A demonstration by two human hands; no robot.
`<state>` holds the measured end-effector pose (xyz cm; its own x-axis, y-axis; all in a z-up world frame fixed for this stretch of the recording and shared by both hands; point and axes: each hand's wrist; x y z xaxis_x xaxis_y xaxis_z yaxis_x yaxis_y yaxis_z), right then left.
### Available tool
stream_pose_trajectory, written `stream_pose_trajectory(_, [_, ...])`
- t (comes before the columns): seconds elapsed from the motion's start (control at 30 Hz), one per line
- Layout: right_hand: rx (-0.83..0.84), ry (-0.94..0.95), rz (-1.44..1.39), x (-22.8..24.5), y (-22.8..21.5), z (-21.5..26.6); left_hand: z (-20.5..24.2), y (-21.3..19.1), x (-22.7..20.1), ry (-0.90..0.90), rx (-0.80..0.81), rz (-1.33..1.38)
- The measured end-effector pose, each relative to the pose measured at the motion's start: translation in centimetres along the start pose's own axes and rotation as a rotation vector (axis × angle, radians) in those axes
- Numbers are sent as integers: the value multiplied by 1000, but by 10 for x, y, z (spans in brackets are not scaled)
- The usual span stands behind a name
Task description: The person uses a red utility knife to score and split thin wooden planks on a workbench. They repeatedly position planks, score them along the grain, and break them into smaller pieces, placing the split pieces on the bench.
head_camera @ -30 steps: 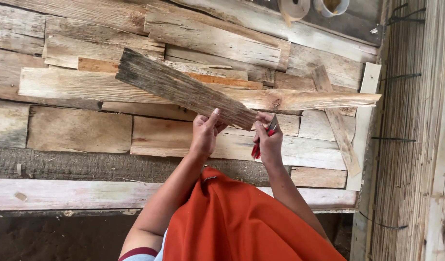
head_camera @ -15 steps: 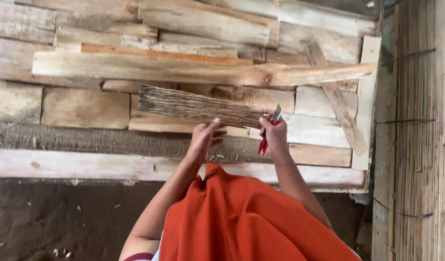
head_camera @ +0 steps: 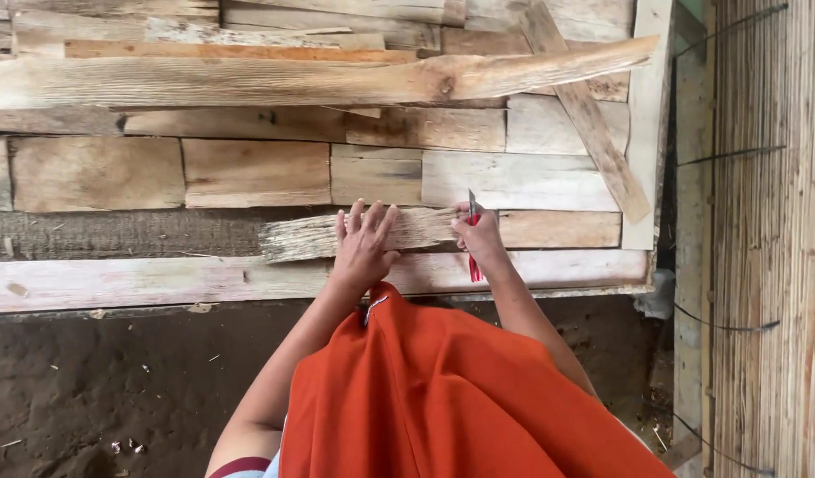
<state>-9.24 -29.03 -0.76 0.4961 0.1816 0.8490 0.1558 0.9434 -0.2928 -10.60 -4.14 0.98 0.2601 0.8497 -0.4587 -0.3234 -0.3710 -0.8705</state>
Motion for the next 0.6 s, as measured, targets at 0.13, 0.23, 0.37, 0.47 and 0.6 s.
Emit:
stream_pose_trajectory(0.13, [8,15,13,-21,-6,-8,-4,29,9,35,-38,-16])
stream_pose_trajectory(0.23, [4,54,162,-19,-12,-6,-5,40,12,61,-78,-11])
stream_pose_trajectory(0.37, [-26,40,292,9,-23,20,-8,46,10,53,-92,-15])
stream_pose_trajectory(0.47, [29,91,218,12,-27,30,-8,51,6,35,-57,-6])
stream_pose_trajectory(0.6, [106,185,54,32,-26,50,-7,48,-2,35,-52,-11])
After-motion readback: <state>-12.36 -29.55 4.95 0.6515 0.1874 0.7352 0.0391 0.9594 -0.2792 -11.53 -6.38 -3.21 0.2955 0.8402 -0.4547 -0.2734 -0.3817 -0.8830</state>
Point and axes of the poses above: each hand's wrist, its own z-axis away from the middle knuckle, its own y-axis out of the palm, x = y × z, and after that the axes turned 1 degree about -x, right-handed
